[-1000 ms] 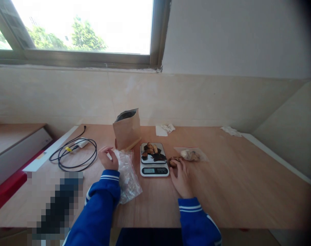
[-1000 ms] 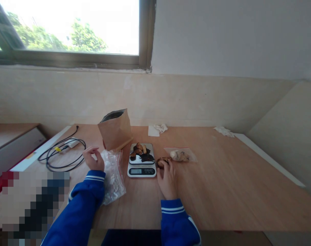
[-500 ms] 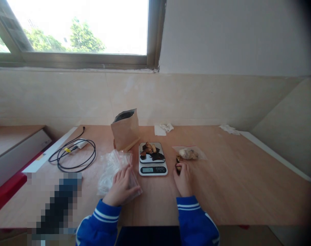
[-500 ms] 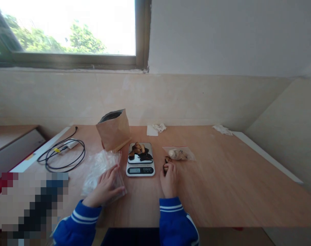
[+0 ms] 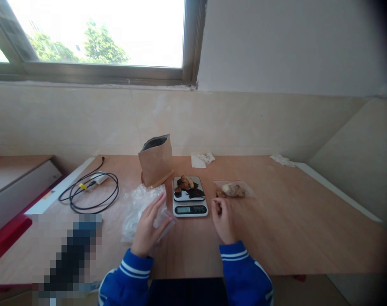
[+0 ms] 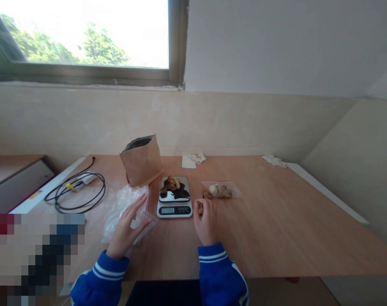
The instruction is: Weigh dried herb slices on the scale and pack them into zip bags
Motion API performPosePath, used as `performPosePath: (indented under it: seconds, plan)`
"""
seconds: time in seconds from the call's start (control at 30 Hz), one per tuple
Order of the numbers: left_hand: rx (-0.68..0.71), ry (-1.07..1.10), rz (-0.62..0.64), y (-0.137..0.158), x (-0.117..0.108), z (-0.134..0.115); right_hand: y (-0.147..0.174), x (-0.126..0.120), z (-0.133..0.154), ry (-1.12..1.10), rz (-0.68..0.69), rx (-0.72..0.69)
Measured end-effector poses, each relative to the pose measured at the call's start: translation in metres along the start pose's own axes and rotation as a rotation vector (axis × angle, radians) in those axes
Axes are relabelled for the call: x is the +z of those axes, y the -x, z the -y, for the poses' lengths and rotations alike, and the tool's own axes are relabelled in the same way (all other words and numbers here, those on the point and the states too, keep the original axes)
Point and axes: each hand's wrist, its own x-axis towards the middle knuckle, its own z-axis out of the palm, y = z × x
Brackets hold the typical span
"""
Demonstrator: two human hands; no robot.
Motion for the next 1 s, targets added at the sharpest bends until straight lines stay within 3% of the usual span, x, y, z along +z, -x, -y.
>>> performPosePath:
  seconds: [0.13,0.27,0.37,0.5,0.8,1.0]
  plan:
    - [0.104,0.012,-0.014,-0.004,-0.004,-0.028,-0.002,-0.007,0.048,-0.001,0.109,-0.079]
    - [0.177,-0.054,0.010,-0.007,0.000,-0.040,-0.007,-0.017,0.089,-0.275,0.354,-0.118]
    - [0.228,-0.068,0.040,-0.008,0.004,-0.042,-0.007,-0.023,0.104,-0.450,0.492,-0.063]
    - [0.236,-0.062,0.046,-0.008,0.004,-0.041,-0.003,-0.021,0.106,-0.583,0.532,0.029]
    - [0.270,-0.060,-0.019,-0.006,0.001,-0.031,0.000,-0.020,0.110,-0.568,0.510,0.012]
    - [0.316,-0.080,0.009,-0.007,0.001,-0.030,0.000,-0.023,0.115,-0.527,0.468,-0.034]
